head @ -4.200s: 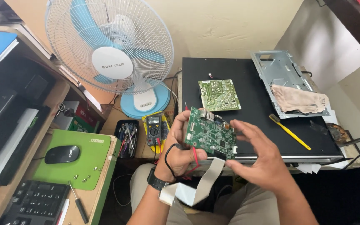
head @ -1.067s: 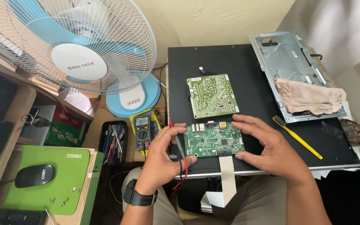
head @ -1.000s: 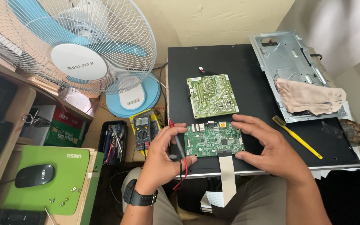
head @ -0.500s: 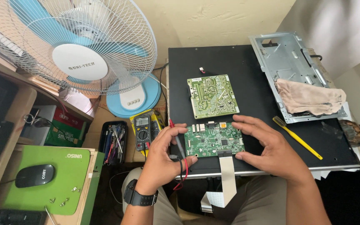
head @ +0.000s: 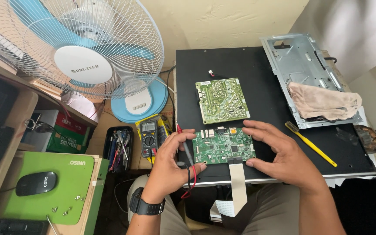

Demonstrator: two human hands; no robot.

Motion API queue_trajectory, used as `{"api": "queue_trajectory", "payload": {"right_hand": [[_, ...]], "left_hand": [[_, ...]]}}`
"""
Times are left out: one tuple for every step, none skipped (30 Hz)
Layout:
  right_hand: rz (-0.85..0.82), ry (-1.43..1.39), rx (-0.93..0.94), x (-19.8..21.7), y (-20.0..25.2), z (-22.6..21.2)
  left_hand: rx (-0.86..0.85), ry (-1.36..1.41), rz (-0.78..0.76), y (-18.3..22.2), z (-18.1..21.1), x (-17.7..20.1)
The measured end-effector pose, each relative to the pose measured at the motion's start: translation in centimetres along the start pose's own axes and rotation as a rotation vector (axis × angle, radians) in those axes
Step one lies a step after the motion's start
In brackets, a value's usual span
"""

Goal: Testing components on a power supply board and a main logic board using a digital multimeter.

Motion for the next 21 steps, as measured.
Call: {"api": "queue_trajectory", "payload": {"right_hand": [[0.000, 0.000, 0.000, 0.00, 0.00, -0.03], [0.001, 0.002, -0.004, 0.01, -0.01, -0.03], [0.002, 0.003, -0.007, 0.01, -0.01, -0.02], [0.001, 0.003, -0.007, 0.01, -0.01, 0.02], [0.000, 0.008, -0.005, 0.00, -0.01, 0.04], [-0.001, 0.013, -0.002, -0.01, -0.01, 0.05], [-0.001, 0.013, -0.002, -0.02, -0.02, 0.05], [-0.002, 0.014, -0.003, -0.03, -0.04, 0.06], [-0.002, 0.016, -0.004, -0.02, -0.04, 0.07], [-0.002, 0.016, -0.004, -0.04, -0.06, 0.16], [0.000, 0.017, 0.002, -0.03, -0.05, 0.20], [0.002, 0.018, 0.007, -0.03, -0.03, 0.24], [0.002, 0.018, 0.007, -0.01, -0.02, 0.16], [0.000, 0.017, 0.000, -0.02, -0.01, 0.14], [-0.003, 0.017, -0.006, -0.04, -0.02, 0.12], [-0.003, 0.017, -0.006, -0.07, -0.03, 0.12], [0.002, 0.020, -0.004, -0.05, -0.04, 0.10], [0.007, 0.024, -0.002, -0.03, -0.05, 0.09], [0.007, 0.024, -0.002, -0.03, -0.06, 0.11], [0.008, 0.026, 0.002, -0.02, -0.06, 0.09], [0.009, 0.027, 0.005, -0.01, -0.06, 0.07]], "left_hand": [[0.000, 0.000, 0.000, -0.01, 0.01, 0.00], [0.001, -0.001, 0.002, -0.01, 0.00, 0.02], [0.002, -0.002, 0.004, 0.00, 0.00, 0.04], [0.002, -0.002, 0.005, 0.01, -0.02, 0.03], [-0.001, -0.004, 0.005, 0.00, 0.00, 0.03], [-0.004, -0.006, 0.006, -0.01, 0.02, 0.03], [-0.004, -0.006, 0.006, 0.00, 0.01, 0.05], [-0.004, -0.005, 0.004, 0.00, 0.01, 0.04], [-0.004, -0.003, 0.002, -0.01, 0.01, 0.00], [-0.004, -0.003, 0.002, -0.01, 0.02, 0.02], [-0.002, -0.002, 0.000, -0.02, 0.00, 0.00], [0.000, 0.000, -0.002, -0.02, -0.01, -0.02], [0.000, 0.000, -0.002, -0.02, -0.01, -0.02], [0.002, 0.002, -0.001, -0.01, -0.02, -0.02], [0.003, 0.004, -0.001, 0.00, -0.04, 0.00], [0.004, 0.004, 0.000, -0.01, 0.00, 0.02], [0.000, 0.000, 0.000, -0.03, 0.08, 0.04], [-0.004, -0.005, 0.000, -0.06, 0.16, 0.06], [-0.004, -0.005, 0.000, -0.06, 0.15, 0.05], [-0.002, -0.003, 0.001, -0.06, 0.14, 0.04], [-0.002, -0.001, 0.002, -0.08, 0.13, 0.04]]}}
Point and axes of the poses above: each hand's wrist, its own y-axis away from the middle knuckle, its own x-axis out of the back of the hand, z = x × y, the point moved 9 cm from there along -y, towards the middle knuckle, and after that the axes turned 12 degrees about -x, right-handed, at the moved point
